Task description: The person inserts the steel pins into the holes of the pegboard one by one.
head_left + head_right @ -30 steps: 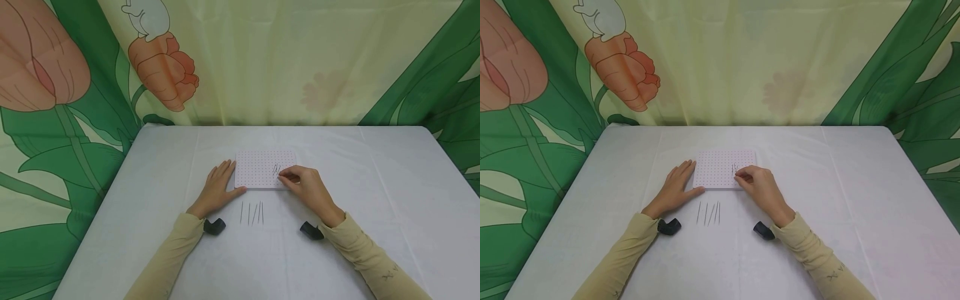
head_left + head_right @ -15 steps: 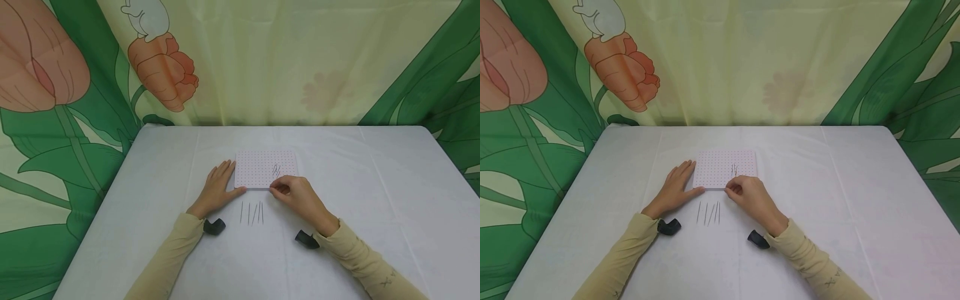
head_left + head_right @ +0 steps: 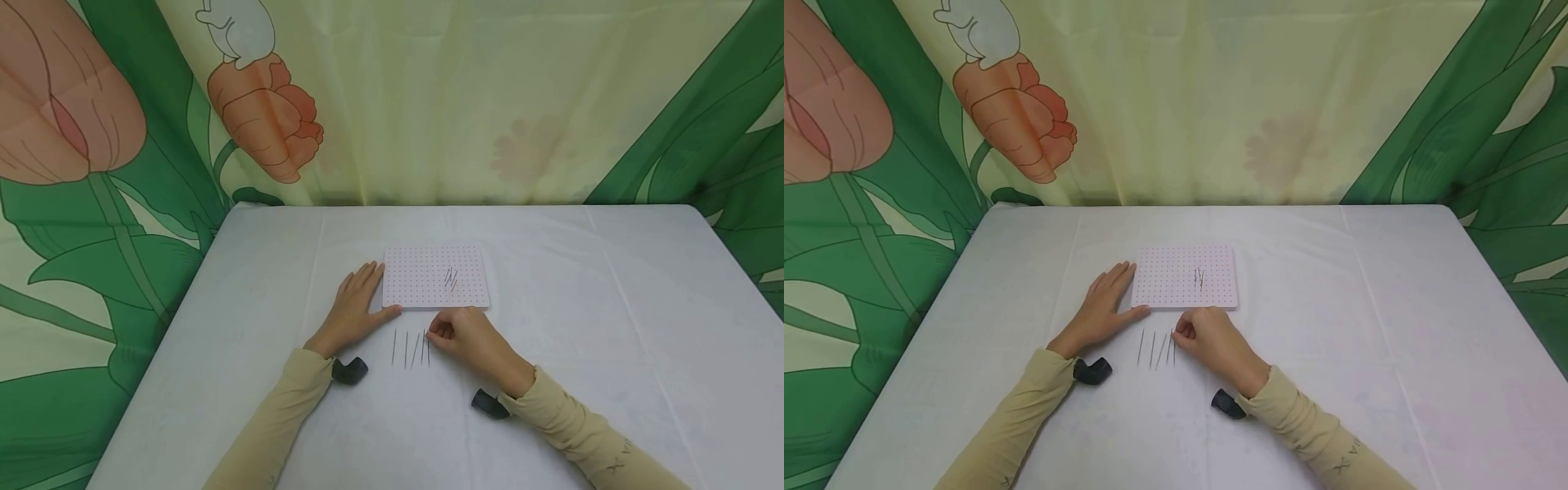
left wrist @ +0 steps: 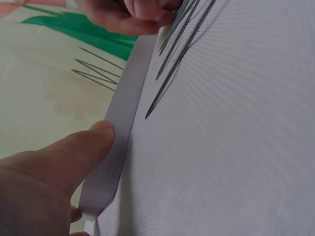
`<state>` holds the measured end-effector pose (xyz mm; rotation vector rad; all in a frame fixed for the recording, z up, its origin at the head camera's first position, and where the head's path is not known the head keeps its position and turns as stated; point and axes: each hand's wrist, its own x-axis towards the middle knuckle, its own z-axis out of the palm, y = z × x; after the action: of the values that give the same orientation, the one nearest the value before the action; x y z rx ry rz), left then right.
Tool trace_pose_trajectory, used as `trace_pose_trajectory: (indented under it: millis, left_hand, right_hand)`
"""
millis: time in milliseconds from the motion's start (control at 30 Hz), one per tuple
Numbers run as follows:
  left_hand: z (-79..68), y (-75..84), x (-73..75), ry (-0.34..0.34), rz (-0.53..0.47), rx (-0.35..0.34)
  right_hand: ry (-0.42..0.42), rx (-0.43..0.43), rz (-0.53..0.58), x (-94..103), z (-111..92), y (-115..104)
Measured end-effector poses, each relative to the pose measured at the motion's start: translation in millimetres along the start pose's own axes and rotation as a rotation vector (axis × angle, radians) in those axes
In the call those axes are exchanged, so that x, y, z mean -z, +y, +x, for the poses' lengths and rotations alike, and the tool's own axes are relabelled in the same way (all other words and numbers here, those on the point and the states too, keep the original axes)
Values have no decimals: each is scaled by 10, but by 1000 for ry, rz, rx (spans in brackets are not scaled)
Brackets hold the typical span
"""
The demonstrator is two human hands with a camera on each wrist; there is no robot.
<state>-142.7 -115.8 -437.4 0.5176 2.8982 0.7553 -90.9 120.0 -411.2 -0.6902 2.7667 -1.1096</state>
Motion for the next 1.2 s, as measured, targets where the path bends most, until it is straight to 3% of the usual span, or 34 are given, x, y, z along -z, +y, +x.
trace_pose_trajectory:
  millis: [533,1200]
  left_hand:
    - [-2,8,15,-1,-11,-7]
    - [7,-11,-19,18,-13,-16]
  right_hand:
    - [6,-71,-39,-52,-3,-51]
    - [20,-31,-123,-7,-22,-49]
